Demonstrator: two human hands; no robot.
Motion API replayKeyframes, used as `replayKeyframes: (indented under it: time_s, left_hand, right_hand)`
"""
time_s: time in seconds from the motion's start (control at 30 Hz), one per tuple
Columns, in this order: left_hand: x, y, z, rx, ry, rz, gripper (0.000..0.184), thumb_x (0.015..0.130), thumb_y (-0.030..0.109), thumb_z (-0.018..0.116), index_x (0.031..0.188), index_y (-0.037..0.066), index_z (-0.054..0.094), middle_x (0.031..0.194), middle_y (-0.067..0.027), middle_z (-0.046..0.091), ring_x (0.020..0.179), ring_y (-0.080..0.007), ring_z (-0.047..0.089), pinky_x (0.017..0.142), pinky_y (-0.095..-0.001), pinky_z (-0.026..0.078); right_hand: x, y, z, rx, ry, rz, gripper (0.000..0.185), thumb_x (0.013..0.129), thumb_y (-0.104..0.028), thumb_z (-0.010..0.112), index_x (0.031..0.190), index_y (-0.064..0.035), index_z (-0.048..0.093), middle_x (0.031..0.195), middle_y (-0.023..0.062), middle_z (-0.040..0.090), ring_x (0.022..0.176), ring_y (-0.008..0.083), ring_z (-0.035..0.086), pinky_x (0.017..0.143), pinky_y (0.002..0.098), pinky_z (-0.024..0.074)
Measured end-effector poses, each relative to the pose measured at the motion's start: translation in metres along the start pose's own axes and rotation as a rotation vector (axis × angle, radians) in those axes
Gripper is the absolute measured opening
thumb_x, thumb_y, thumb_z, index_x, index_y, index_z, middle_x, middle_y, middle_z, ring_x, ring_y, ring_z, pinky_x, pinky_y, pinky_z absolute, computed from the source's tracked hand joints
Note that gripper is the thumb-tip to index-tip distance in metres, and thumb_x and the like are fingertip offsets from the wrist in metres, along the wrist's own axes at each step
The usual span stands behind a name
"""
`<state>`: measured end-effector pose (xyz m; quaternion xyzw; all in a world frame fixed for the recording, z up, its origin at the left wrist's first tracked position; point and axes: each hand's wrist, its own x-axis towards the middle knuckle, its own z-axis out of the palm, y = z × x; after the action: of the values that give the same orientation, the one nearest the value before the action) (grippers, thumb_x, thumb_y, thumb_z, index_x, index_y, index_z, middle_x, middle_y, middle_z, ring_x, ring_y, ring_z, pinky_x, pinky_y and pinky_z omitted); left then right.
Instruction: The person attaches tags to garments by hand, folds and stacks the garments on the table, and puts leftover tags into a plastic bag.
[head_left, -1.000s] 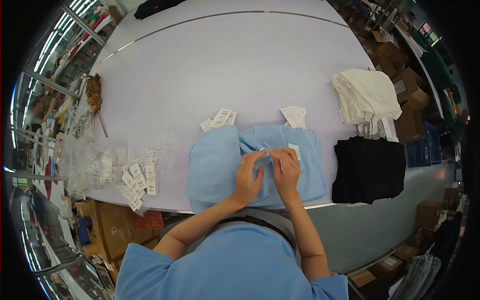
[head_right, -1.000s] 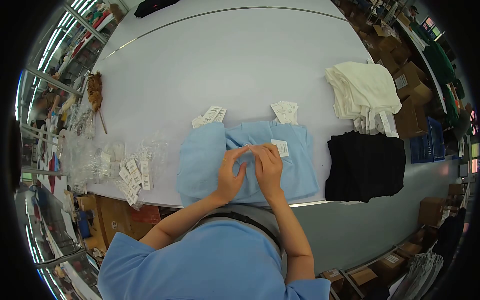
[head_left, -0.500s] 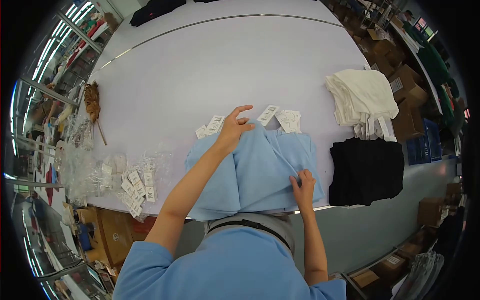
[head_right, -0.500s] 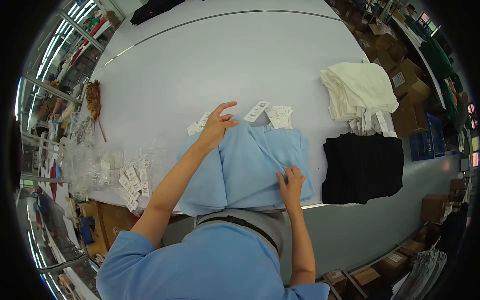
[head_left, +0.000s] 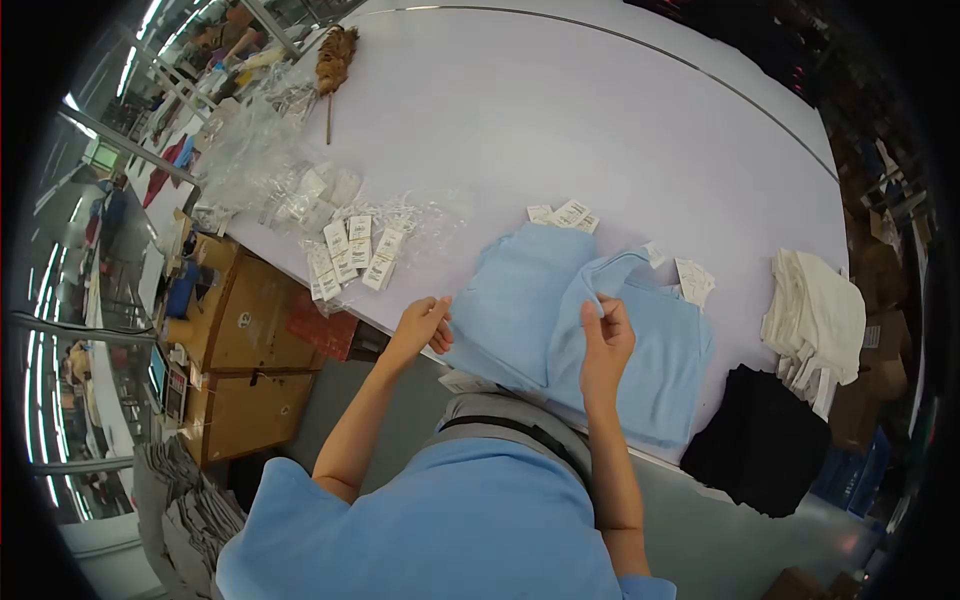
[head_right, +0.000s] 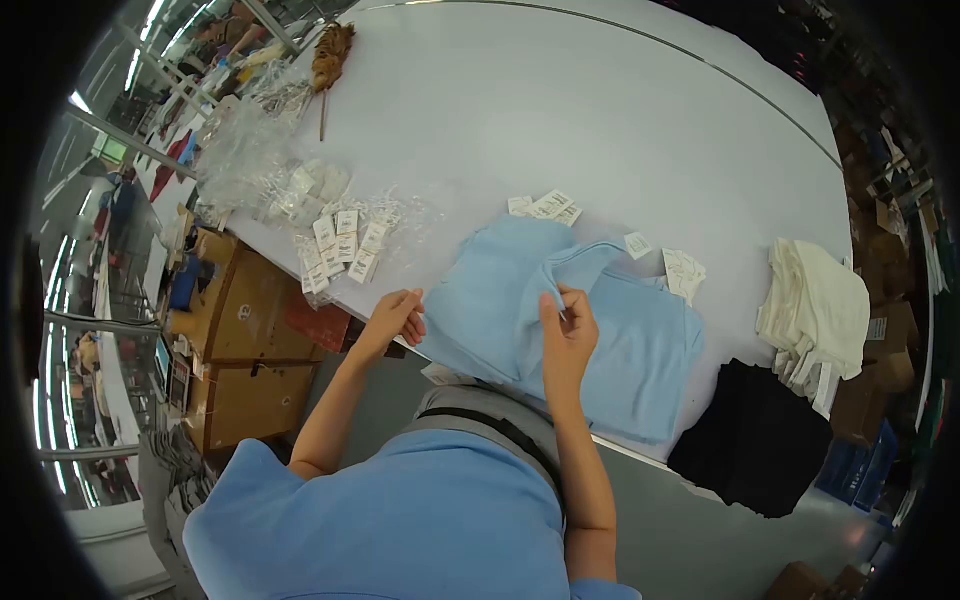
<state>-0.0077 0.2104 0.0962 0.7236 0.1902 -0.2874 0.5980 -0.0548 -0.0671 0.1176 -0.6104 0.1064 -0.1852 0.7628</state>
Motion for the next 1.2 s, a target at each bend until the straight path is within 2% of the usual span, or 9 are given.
replayKeyframes:
  time_s: [0.2, 0.53, 0.67, 0.8, 0.83, 0.93, 1.0, 1.1, 1.2]
  left_hand:
    - [0.022, -0.098, 0.017, -0.914, -0.077, 0.076, 0.047, 0.097, 0.032, 0.070, 0.108, -0.012, 0.059, 0.096, -0.0192, 0.068, 0.088, -0.0232, 0.067, 0.079, -0.0321, 0.056]
    - [0.015, -0.020, 0.075, -0.678, 0.136, 0.300, 0.062, 0.090, 0.010, 0.072, 0.144, -0.003, 0.044, 0.128, -0.0210, 0.059, 0.119, -0.0262, 0.059, 0.102, -0.0340, 0.048]
    - [0.009, 0.041, 0.125, -0.520, 0.166, 0.529, 0.070, 0.085, -0.001, 0.068, 0.149, 0.004, 0.042, 0.135, -0.0207, 0.055, 0.124, -0.0268, 0.055, 0.105, -0.0334, 0.046]
    - [-0.064, 0.108, 0.201, 0.092, -0.348, 0.815, 0.075, 0.079, -0.006, 0.065, 0.149, 0.013, 0.048, 0.137, -0.0063, 0.061, 0.109, -0.0194, 0.060, 0.099, -0.0300, 0.045]
    - [-0.070, 0.096, 0.227, 0.101, -0.373, 1.229, 0.073, 0.078, -0.004, 0.064, 0.147, 0.017, 0.051, 0.122, -0.0069, 0.067, 0.072, -0.0185, 0.054, 0.073, -0.0316, 0.046]
    - [-0.151, 0.115, 0.194, 0.401, -1.040, 0.807, 0.076, 0.079, -0.007, 0.059, 0.150, 0.016, 0.047, 0.140, -0.0039, 0.063, 0.077, -0.0218, 0.056, 0.079, -0.0330, 0.046]
    - [-0.174, 0.114, 0.175, 0.311, -1.219, 0.946, 0.080, 0.077, -0.009, 0.058, 0.151, 0.016, 0.045, 0.142, -0.0023, 0.061, 0.080, -0.0228, 0.056, 0.081, -0.0339, 0.045]
    - [-0.191, 0.124, 0.150, 0.318, -1.172, 1.176, 0.085, 0.072, -0.011, 0.060, 0.151, 0.016, 0.046, 0.144, -0.0004, 0.060, 0.078, -0.0230, 0.055, 0.084, -0.0352, 0.047]
    - [-0.199, 0.151, 0.122, 0.134, -0.948, 1.317, 0.058, 0.073, -0.012, 0.068, 0.128, 0.003, 0.070, 0.098, -0.0088, 0.076, 0.067, -0.0214, 0.048, 0.064, -0.0281, 0.048]
  right_hand:
    - [-0.036, 0.082, 0.087, -0.534, -0.640, -0.081, 0.017, 0.086, 0.000, 0.067, 0.103, 0.0007, 0.063, 0.110, 0.0108, 0.068, 0.082, 0.0198, 0.059, 0.074, 0.0289, 0.0492]
    - [-0.070, 0.060, 0.020, -0.362, -0.270, -0.170, 0.044, 0.088, 0.005, 0.054, 0.131, -0.0050, 0.058, 0.123, 0.0113, 0.062, 0.104, 0.0232, 0.062, 0.084, 0.0340, 0.0506]
    - [-0.066, 0.077, -0.033, -0.127, 0.224, 0.170, 0.041, 0.095, -0.004, 0.052, 0.136, -0.0077, 0.056, 0.139, 0.0110, 0.053, 0.115, 0.0244, 0.058, 0.092, 0.0353, 0.0501]
    - [-0.055, 0.109, -0.099, 0.955, -0.243, 0.620, 0.042, 0.102, -0.014, 0.049, 0.143, -0.0102, 0.050, 0.147, 0.0114, 0.047, 0.122, 0.0240, 0.054, 0.099, 0.0382, 0.0491]
    - [-0.050, 0.112, -0.110, 1.314, -0.434, 0.756, 0.042, 0.104, -0.018, 0.049, 0.145, -0.0111, 0.048, 0.149, 0.0116, 0.046, 0.124, 0.0239, 0.053, 0.101, 0.0391, 0.0487]
    - [-0.038, 0.099, -0.107, 1.278, -0.362, 0.717, 0.043, 0.104, -0.019, 0.048, 0.146, -0.0107, 0.047, 0.149, 0.0117, 0.047, 0.124, 0.0241, 0.054, 0.102, 0.0386, 0.0482]
    - [-0.036, 0.092, -0.104, 1.250, -0.285, 0.678, 0.044, 0.105, -0.021, 0.048, 0.147, -0.0104, 0.047, 0.149, 0.0118, 0.047, 0.124, 0.0242, 0.054, 0.103, 0.0381, 0.0477]
    - [-0.068, 0.074, -0.125, 1.205, -0.144, 0.618, 0.045, 0.105, -0.023, 0.048, 0.148, -0.0100, 0.046, 0.148, 0.0120, 0.049, 0.124, 0.0244, 0.055, 0.104, 0.0373, 0.0470]
    - [-0.087, 0.060, -0.143, 1.149, 0.014, 0.552, 0.046, 0.106, -0.025, 0.048, 0.149, -0.0095, 0.045, 0.148, 0.0122, 0.050, 0.124, 0.0246, 0.056, 0.105, 0.0365, 0.0462]
